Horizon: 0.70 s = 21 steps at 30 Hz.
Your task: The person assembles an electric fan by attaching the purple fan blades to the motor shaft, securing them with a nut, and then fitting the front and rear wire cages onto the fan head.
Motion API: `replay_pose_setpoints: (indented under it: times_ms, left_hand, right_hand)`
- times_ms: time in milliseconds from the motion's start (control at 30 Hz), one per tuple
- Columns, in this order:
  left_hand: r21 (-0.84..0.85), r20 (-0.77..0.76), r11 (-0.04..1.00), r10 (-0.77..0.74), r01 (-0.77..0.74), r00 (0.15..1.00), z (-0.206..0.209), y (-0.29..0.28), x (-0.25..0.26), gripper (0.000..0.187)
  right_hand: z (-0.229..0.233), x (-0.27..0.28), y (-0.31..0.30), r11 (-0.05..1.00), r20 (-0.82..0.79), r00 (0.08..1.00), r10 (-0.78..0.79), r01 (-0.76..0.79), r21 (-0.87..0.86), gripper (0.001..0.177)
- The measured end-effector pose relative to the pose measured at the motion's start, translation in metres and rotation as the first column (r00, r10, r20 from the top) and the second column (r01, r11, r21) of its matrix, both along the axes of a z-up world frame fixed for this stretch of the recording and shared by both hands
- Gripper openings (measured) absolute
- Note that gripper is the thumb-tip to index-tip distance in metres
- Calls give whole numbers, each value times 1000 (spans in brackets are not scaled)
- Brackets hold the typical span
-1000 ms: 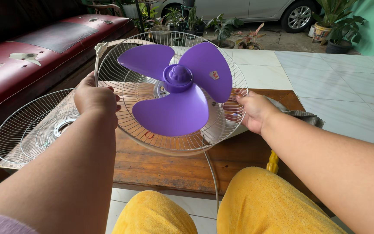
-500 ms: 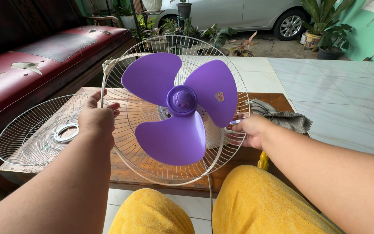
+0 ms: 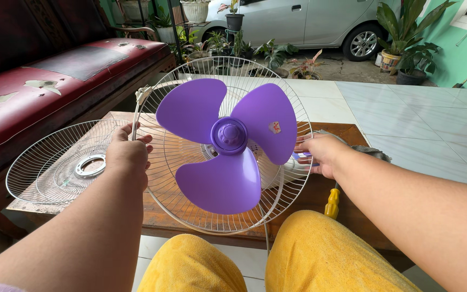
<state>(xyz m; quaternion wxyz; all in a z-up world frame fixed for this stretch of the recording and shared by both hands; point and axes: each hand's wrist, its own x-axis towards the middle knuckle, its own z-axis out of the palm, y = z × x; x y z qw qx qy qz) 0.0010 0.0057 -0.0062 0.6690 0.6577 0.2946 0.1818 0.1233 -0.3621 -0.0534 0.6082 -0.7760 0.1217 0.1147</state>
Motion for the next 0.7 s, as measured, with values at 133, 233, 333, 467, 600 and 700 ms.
replay_pose_setpoints:
  times_ms: [133, 233, 333, 467, 600, 700]
  left_hand:
    - [55, -53, 998, 11, -8, 999, -7, 12, 5, 50]
    - [11, -132, 999, 50, -49, 990, -18, 20, 5, 51]
    - [-55, -47, 996, 62, -65, 997, -37, 19, 6, 51]
    - [-86, -37, 996, -11, 8, 999, -61, 13, 21, 55]
    - [-98, -61, 993, -74, 68, 995, -85, 7, 45, 54]
    - [-51, -119, 998, -41, 35, 992, -108, 9, 53, 48]
  right_hand:
    - [7, -5, 12, 1000, 120, 993, 16, -14, -16, 27]
    - [10, -5, 22, 997, 171, 983, 70, -74, 20, 36]
    - [9, -3, 30, 994, 163, 985, 60, -74, 76, 44]
    - [2, 3, 27, 999, 228, 974, -6, -4, 44, 40]
    - [1, 15, 17, 998, 296, 954, -49, 57, -19, 41]
    - [0, 21, 15, 998, 322, 947, 3, 16, -55, 39]
